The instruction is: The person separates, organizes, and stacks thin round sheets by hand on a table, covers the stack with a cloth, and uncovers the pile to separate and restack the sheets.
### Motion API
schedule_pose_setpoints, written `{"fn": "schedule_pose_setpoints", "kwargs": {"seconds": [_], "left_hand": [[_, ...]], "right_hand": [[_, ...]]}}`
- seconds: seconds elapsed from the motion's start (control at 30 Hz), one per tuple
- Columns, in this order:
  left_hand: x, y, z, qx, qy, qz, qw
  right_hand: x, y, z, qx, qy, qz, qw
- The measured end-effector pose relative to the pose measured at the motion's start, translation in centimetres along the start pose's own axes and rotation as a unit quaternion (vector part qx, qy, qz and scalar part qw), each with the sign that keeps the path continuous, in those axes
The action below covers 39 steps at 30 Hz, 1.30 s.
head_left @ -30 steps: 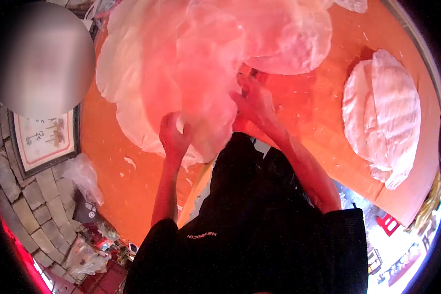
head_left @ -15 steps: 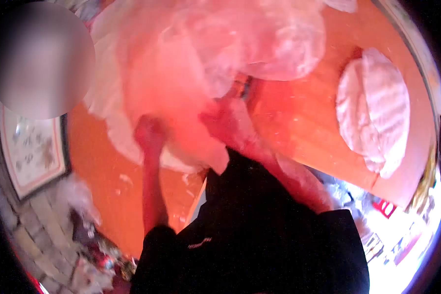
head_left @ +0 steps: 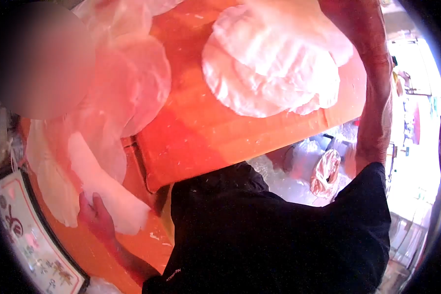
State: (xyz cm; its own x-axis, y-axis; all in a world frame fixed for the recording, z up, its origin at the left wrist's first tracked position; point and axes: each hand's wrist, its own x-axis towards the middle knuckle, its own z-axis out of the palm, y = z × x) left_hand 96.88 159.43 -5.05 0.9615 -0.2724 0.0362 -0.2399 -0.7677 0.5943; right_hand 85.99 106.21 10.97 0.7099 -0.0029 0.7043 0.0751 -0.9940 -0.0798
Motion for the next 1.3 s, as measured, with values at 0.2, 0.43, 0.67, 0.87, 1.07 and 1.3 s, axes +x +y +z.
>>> {"fn": "schedule_pose_setpoints", "kwargs": {"seconds": [0.2, 0.43, 0.67, 0.87, 1.07, 1.3], "left_hand": [[3.0, 14.6, 5.3, -0.219, -0.025, 0.115, 0.969], [5.7, 28.8, 11.1, -0.536, 0.039, 0.063, 0.841], [5.2, 24.0, 27.7, -0.565, -0.264, -0.184, 0.76], [1.4, 13.4, 27.8, -0.427, -0.223, -0.178, 0.858], [1.2, -1.2, 16.9, -0.227, -0.085, -0.101, 0.965], [1.2, -14.5, 9.9, 0.022, 0.102, -0.038, 0.994]], "right_hand": [[-12.7, 4.7, 0.4, -0.348, -0.22, 0.073, 0.908], [-30.9, 0.2, 5.2, -0.104, -0.385, 0.327, 0.857], [-35.6, -6.4, 6.5, 0.03, -0.32, 0.211, 0.923], [-30.3, -12.0, 7.6, 0.219, -0.371, 0.243, 0.869], [-24.2, -15.9, 18.5, 0.398, -0.348, 0.427, 0.734], [-15.8, -20.5, 31.4, 0.526, -0.112, 0.589, 0.603]]}}
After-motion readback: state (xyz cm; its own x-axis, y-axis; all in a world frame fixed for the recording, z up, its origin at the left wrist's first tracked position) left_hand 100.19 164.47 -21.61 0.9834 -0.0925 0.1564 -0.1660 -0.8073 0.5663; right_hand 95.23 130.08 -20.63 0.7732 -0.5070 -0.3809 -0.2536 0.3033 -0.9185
